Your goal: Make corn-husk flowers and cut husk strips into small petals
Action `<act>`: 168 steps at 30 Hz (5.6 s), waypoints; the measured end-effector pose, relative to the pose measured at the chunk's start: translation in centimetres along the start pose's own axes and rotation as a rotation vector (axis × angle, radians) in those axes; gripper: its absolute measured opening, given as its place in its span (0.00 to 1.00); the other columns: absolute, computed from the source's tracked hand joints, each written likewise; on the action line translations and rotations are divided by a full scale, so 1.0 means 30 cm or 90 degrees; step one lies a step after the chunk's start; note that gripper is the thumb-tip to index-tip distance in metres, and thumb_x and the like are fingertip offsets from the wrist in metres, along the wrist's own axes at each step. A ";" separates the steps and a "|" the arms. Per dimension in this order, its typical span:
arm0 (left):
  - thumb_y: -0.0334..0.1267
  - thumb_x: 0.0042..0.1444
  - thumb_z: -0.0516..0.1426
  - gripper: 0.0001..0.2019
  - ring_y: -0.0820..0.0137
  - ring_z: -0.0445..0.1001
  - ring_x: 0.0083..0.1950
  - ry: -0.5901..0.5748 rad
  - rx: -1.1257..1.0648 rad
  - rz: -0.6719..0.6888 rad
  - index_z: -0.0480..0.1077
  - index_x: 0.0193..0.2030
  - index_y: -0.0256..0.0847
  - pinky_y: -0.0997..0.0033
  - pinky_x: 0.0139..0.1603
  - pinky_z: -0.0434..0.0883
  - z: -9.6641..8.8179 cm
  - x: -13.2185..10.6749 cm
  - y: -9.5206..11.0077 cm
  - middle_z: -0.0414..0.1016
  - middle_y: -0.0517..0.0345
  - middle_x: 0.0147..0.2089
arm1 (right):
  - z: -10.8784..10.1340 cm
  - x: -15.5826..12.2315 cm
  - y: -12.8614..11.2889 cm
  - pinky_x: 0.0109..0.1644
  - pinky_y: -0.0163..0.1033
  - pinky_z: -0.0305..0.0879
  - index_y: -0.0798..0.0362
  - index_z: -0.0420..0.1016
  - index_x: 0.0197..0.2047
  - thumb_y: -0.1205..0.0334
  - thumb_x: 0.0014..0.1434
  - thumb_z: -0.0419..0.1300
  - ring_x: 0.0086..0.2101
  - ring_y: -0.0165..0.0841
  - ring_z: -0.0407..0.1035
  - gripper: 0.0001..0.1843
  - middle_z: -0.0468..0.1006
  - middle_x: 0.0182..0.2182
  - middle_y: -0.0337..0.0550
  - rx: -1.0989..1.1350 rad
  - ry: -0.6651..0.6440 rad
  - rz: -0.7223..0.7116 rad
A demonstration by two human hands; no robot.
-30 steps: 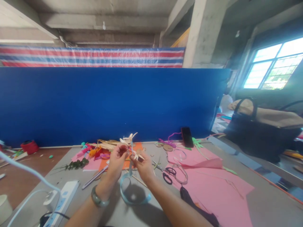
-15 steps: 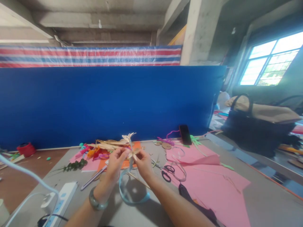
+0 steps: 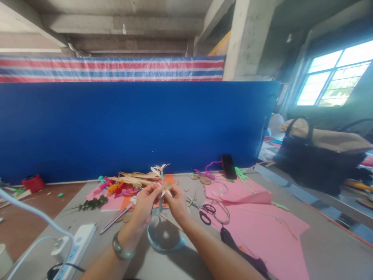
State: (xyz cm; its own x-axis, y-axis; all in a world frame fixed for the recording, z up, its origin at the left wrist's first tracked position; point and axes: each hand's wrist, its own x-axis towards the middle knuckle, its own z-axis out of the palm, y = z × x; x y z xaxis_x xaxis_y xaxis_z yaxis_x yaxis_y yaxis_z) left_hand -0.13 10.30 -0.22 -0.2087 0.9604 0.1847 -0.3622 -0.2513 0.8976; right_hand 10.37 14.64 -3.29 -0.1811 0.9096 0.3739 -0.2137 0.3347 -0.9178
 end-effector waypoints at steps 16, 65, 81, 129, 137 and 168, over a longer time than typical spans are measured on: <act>0.42 0.49 0.63 0.10 0.77 0.66 0.27 0.059 0.010 0.059 0.73 0.33 0.36 0.78 0.29 0.63 0.001 -0.004 0.022 0.71 0.60 0.27 | -0.015 0.014 -0.005 0.25 0.33 0.62 0.56 0.74 0.27 0.49 0.48 0.66 0.21 0.28 0.63 0.17 0.71 0.20 0.37 0.035 -0.033 0.034; 0.40 0.41 0.67 0.10 0.68 0.73 0.31 -0.047 0.148 -0.013 0.76 0.28 0.35 0.71 0.36 0.67 -0.067 0.067 -0.049 0.77 0.55 0.28 | -0.039 0.055 -0.021 0.26 0.32 0.55 0.57 0.75 0.24 0.53 0.44 0.68 0.20 0.24 0.58 0.15 0.69 0.17 0.34 0.131 -0.052 0.130; 0.40 0.43 0.66 0.11 0.74 0.67 0.27 -0.059 0.105 -0.001 0.77 0.30 0.34 0.75 0.32 0.64 -0.083 0.085 -0.084 0.75 0.59 0.25 | -0.034 0.050 -0.026 0.25 0.33 0.52 0.55 0.77 0.28 0.53 0.46 0.67 0.20 0.25 0.56 0.13 0.67 0.16 0.33 0.108 -0.069 0.105; 0.44 0.46 0.64 0.12 0.68 0.70 0.30 -0.137 0.126 0.068 0.74 0.28 0.35 0.69 0.34 0.68 -0.063 0.073 -0.046 0.72 0.56 0.26 | -0.026 0.038 -0.028 0.25 0.33 0.54 0.53 0.77 0.31 0.51 0.48 0.66 0.19 0.25 0.56 0.14 0.67 0.18 0.33 0.134 -0.097 0.102; 0.43 0.46 0.65 0.12 0.68 0.70 0.32 -0.120 0.106 0.043 0.75 0.30 0.34 0.69 0.36 0.67 -0.069 0.072 -0.052 0.74 0.56 0.28 | -0.027 0.041 -0.029 0.25 0.33 0.55 0.54 0.77 0.31 0.51 0.48 0.66 0.19 0.25 0.56 0.14 0.67 0.18 0.33 0.129 -0.102 0.107; 0.43 0.41 0.66 0.12 0.65 0.75 0.30 0.033 0.280 0.074 0.76 0.29 0.36 0.68 0.33 0.70 -0.132 -0.046 -0.020 0.79 0.51 0.29 | 0.049 -0.002 -0.011 0.22 0.32 0.49 0.55 0.73 0.27 0.48 0.46 0.67 0.18 0.24 0.55 0.17 0.67 0.17 0.33 0.110 -0.171 0.184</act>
State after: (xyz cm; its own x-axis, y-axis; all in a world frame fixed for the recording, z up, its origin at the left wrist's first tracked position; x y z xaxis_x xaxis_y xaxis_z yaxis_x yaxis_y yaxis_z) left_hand -3.22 8.64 -2.62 -0.2745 0.9189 0.2834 0.0835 -0.2708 0.9590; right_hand 9.05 14.11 -2.83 -0.4953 0.8562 0.1474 -0.2712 0.0088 -0.9625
